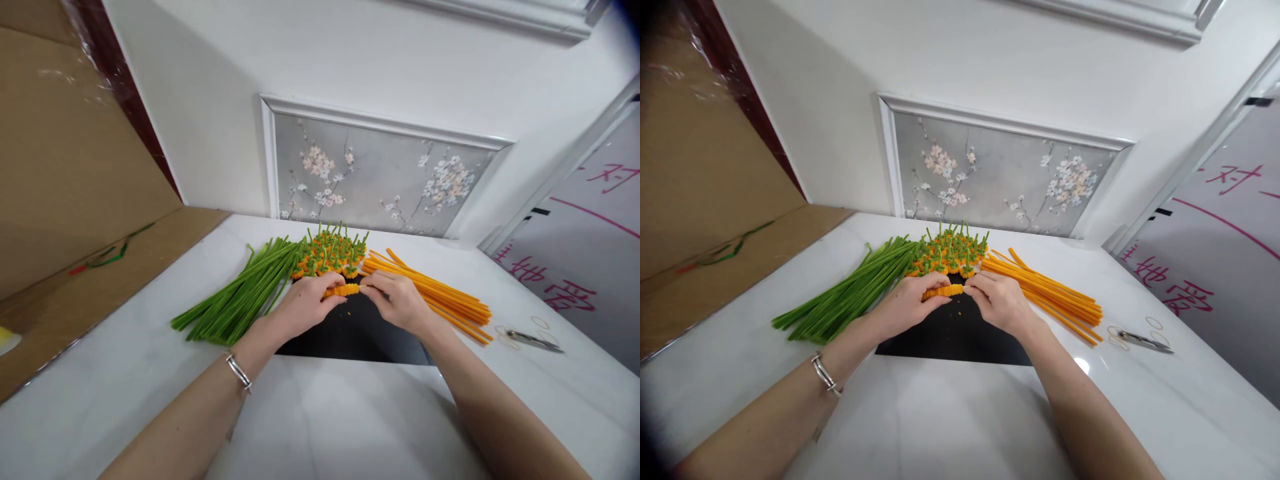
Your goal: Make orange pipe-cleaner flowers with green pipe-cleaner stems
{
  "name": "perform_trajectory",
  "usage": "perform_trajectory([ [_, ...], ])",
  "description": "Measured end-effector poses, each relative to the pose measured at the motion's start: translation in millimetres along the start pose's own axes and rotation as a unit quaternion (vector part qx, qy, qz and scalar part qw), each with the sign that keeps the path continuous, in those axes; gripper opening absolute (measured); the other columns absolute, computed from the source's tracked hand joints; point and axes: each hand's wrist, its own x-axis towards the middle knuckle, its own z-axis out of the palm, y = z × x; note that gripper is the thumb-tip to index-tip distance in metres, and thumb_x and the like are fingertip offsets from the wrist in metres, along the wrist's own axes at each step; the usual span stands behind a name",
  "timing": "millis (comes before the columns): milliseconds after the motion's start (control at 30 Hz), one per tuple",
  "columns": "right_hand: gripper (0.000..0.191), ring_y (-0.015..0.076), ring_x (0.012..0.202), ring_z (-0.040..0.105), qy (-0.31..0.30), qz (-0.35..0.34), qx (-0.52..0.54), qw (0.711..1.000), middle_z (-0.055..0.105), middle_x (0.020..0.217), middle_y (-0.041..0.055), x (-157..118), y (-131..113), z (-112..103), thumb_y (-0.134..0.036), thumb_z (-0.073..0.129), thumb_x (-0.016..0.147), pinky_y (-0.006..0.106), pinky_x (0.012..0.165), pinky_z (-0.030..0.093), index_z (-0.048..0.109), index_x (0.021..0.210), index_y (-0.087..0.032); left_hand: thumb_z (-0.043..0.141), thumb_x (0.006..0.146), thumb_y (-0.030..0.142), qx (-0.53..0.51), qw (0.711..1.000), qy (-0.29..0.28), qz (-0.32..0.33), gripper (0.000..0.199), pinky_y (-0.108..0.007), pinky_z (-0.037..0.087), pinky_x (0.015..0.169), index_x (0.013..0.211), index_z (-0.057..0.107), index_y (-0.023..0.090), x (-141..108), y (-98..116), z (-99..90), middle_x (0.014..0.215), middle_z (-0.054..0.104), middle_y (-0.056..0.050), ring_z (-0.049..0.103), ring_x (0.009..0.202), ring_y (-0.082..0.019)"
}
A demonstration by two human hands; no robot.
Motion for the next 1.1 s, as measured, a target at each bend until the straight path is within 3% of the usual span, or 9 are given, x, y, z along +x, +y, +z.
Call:
perform_trajectory([
  [233,0.015,0.0185,0.077,0.064,0.006,-0.005,0.005,1.0,0.067,0.083,0.0057,0.4,-1.9,-1.7,-0.022,0.049,0.092,0.031,0.07,0.051,0.064,0.089,-0.02,0.048,0.09,0.029,0.045,0.999,-0.023,0.011,0.018,-0.023,0.04,0.061,0.093,0.064,0.021,-0.6,1.4,-3.2,0.078,0.069,0.001,0.062,0.066,-0.014],
  [600,0.015,0.0169,0.072,0.061,0.019,-0.01,0.037,0.999,0.065,0.079,0.005,1.2,-2.0,-2.5,-0.022,0.049,0.091,0.03,0.067,0.05,0.064,0.088,-0.02,0.055,0.085,0.028,0.04,0.999,0.003,-0.024,0.012,-0.023,0.038,0.058,0.085,0.064,0.02,0.7,6.3,-5.5,0.073,0.068,0.002,0.059,0.063,-0.013],
  [833,0.017,0.0152,0.064,0.058,0.023,0.009,0.026,0.999,0.06,0.07,0.0027,0.8,1.2,-4.1,-0.023,0.049,0.091,0.028,0.06,0.047,0.063,0.083,-0.019,0.064,0.079,0.038,0.002,0.999,-0.008,-0.033,0.032,-0.027,0.045,0.074,0.107,0.062,0.024,-0.4,2.2,-6.6,0.1,0.07,-0.001,0.064,0.085,-0.019],
  [933,0.017,0.015,0.064,0.057,0.015,0.006,0.036,0.999,0.059,0.07,0.0026,1.2,-0.1,-5.1,-0.022,0.048,0.091,0.027,0.06,0.046,0.062,0.083,-0.019,0.057,0.084,0.032,0.005,1.0,-0.002,-0.03,0.018,-0.025,0.044,0.07,0.097,0.065,0.022,0.2,2.1,-5.0,0.091,0.071,0.0,0.063,0.077,-0.017],
  [1100,0.017,0.0143,0.062,0.055,0.003,0.006,0.048,0.999,0.057,0.068,0.0017,1.9,-2.9,-5.8,-0.022,0.048,0.092,0.027,0.06,0.044,0.062,0.081,-0.019,0.055,0.085,0.027,0.006,1.0,0.009,-0.019,0.014,-0.022,0.04,0.063,0.092,0.066,0.022,0.7,2.4,-3.2,0.085,0.07,0.001,0.061,0.071,-0.014],
])
